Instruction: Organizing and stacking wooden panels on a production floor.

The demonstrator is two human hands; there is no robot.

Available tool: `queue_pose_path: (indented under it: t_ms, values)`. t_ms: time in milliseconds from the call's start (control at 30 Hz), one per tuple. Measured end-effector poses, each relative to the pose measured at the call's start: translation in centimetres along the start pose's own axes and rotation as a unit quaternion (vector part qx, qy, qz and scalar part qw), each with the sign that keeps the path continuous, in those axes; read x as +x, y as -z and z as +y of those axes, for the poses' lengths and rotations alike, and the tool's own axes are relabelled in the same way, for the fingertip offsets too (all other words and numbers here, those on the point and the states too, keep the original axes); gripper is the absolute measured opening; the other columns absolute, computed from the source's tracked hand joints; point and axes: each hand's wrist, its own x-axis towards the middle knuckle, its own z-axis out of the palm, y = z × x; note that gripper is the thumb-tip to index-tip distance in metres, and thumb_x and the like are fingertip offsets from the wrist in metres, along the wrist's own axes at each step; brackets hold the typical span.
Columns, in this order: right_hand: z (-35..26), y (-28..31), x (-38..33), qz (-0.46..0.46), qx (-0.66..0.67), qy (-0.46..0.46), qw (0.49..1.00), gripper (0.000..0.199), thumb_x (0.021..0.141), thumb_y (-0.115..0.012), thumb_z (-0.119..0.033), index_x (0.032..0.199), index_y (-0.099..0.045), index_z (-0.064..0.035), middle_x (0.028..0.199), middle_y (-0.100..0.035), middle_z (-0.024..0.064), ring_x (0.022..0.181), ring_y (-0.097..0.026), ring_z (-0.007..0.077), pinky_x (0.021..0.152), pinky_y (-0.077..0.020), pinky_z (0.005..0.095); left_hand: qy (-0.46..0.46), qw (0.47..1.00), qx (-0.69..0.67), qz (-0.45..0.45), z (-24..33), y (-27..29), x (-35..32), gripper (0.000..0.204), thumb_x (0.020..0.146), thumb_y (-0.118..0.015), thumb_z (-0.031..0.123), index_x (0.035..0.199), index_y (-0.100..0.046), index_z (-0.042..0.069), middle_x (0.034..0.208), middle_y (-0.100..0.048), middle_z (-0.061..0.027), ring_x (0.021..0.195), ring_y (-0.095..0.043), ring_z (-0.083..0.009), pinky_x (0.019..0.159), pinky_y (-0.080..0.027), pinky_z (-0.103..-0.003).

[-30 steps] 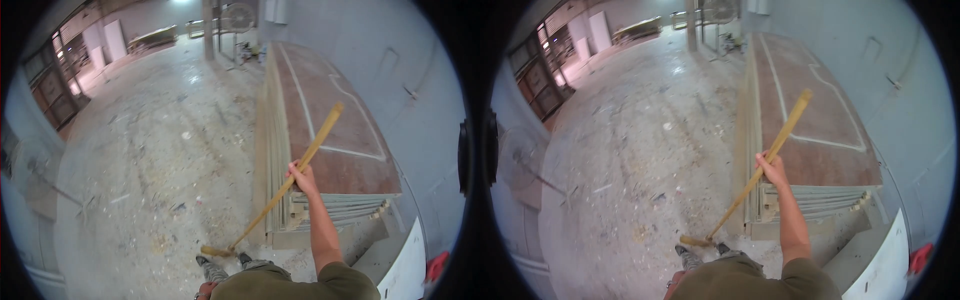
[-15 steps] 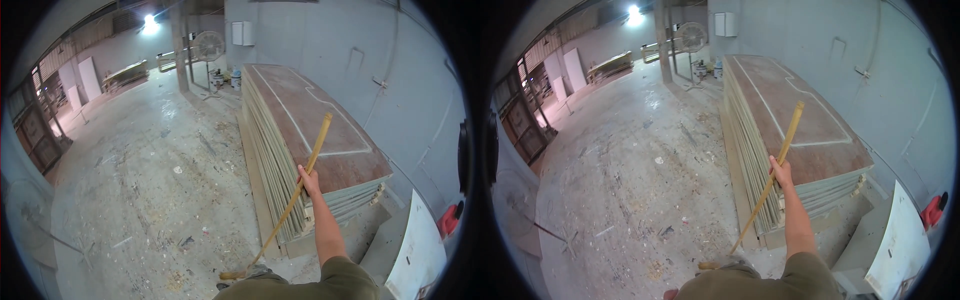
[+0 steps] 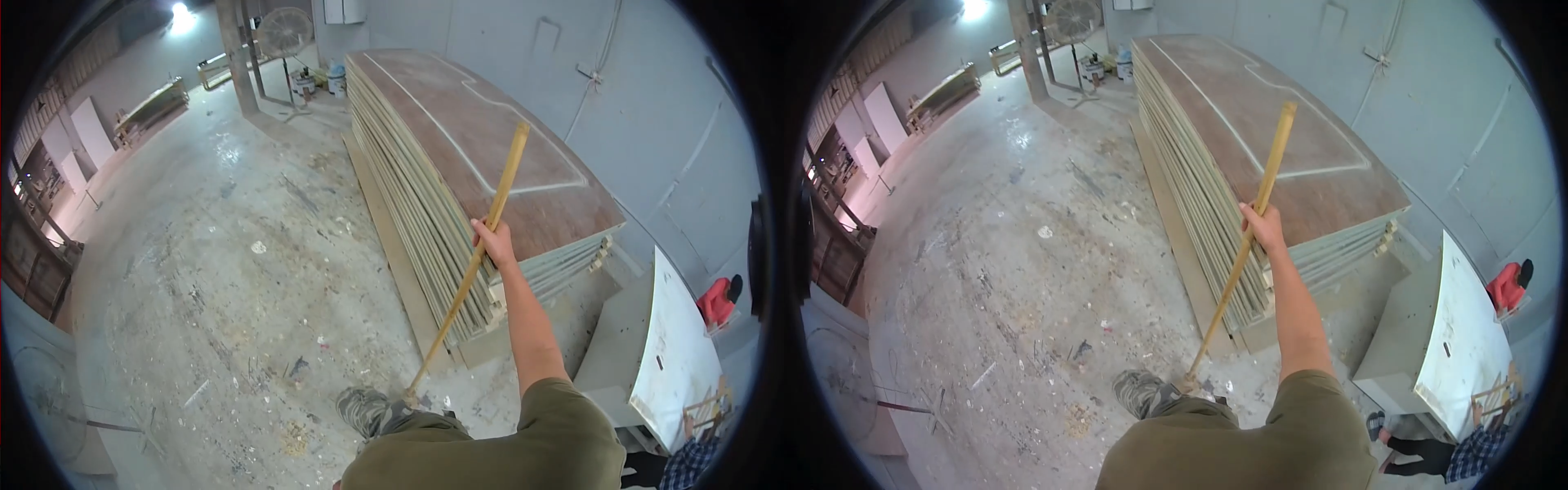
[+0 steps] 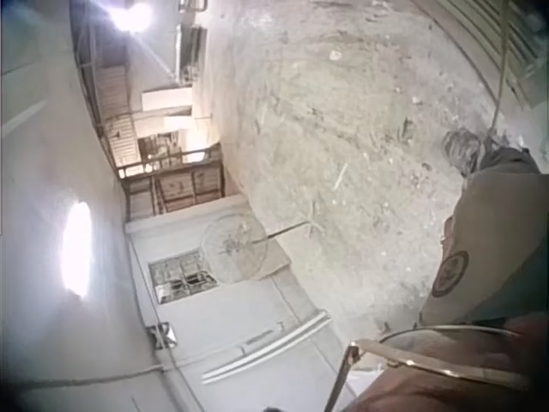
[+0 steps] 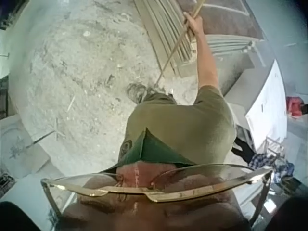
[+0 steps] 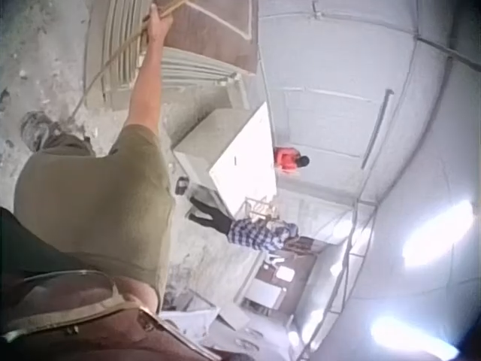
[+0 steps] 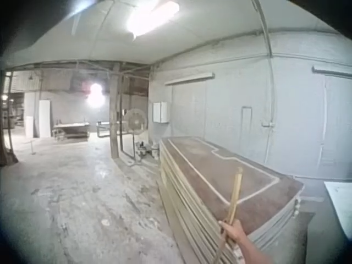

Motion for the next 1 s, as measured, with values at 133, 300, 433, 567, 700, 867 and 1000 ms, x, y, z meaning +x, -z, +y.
queue_pose_path:
  t_ms: [133,300,433,567,700,867,1000]
  values:
    - [0.0,-0.1,0.0,0.021,-0.004,-0.016,1.0,0.026,0.088,-0.076,-0.024,0.084,-0.063,-0.001,0.066,-0.064,0.0073,0.058,-0.062,0.0151,0.056,-0.0479,0.0301,-0.007,1.0,0.001,0.009,0.5,2.8,0.4,0.063,0.096,-0.05,0.06,0.132,-0.059,0.009,0.131,-0.057,-0.0158,0.12,-0.051,-0.0334,0.096,-0.043,-0.047]
    - [0.6,-0.2,0.4,0.029,0.002,-0.028,0.999,0.021,0.086,-0.075,-0.019,0.085,-0.063,-0.002,0.068,-0.064,0.006,0.059,-0.062,0.0143,0.057,-0.048,0.0293,-0.035,0.999,0.009,0.028,4.4,8.2,4.3,0.058,0.095,-0.053,0.057,0.126,-0.062,0.009,0.122,-0.062,-0.0157,0.111,-0.057,-0.0302,0.089,-0.046,-0.044]
    - [0.0,-0.1,-0.3,0.04,-0.006,-0.044,0.998,0.019,0.085,-0.075,-0.016,0.086,-0.062,-0.0029,0.069,-0.063,0.0047,0.061,-0.062,0.0136,0.058,-0.0482,0.0286,-0.062,0.997,0.034,0.033,9.0,14.4,9.0,0.054,0.095,-0.055,0.055,0.121,-0.064,0.008,0.115,-0.065,-0.0157,0.103,-0.061,-0.0276,0.084,-0.049,-0.042]
    - [0.1,-0.5,0.2,0.07,-0.026,-0.058,0.996,0.018,0.085,-0.075,-0.015,0.086,-0.062,-0.0028,0.07,-0.063,0.0043,0.063,-0.062,0.0131,0.059,-0.0484,0.0284,-0.099,0.992,0.068,0.033,15.9,22.0,16.3,0.05,0.095,-0.057,0.052,0.116,-0.067,0.008,0.108,-0.069,-0.0157,0.096,-0.066,-0.025,0.078,-0.051,-0.04]
    - [-0.6,-2.8,-0.9,0.165,-0.101,-0.044,0.98,0.017,0.086,-0.075,-0.012,0.088,-0.062,-0.002,0.073,-0.063,0.0043,0.065,-0.063,0.012,0.061,-0.0493,0.0279,-0.111,0.99,0.089,0.013,20.5,25.3,20.1,0.046,0.094,-0.06,0.05,0.111,-0.069,0.008,0.101,-0.072,-0.0156,0.089,-0.07,-0.0224,0.072,-0.054,-0.037]
    - [-0.8,-4.0,-3.7,0.38,-0.1,-0.04,0.919,0.015,0.088,-0.074,-0.01,0.088,-0.062,-0.0017,0.073,-0.062,0.0029,0.065,-0.063,0.0109,0.061,-0.0482,0.0264,-0.086,0.946,-0.303,0.072,33.9,30.6,26.3,0.042,0.099,-0.063,0.045,0.116,-0.066,0.007,0.101,-0.072,-0.0082,0.081,-0.068,-0.0159,0.062,-0.051,-0.03]
    - [-1.3,-5.0,-4.9,0.457,-0.171,-0.04,0.872,0.017,0.088,-0.077,-0.011,0.088,-0.062,-0.0038,0.071,-0.057,-0.0019,0.064,-0.055,0.0075,0.061,-0.0442,0.025,-0.12,0.951,-0.28,0.044,38.9,33.7,27.8,0.035,0.1,-0.064,0.039,0.114,-0.068,0.007,0.095,-0.071,-0.0027,0.075,-0.064,-0.0103,0.057,-0.047,-0.025]
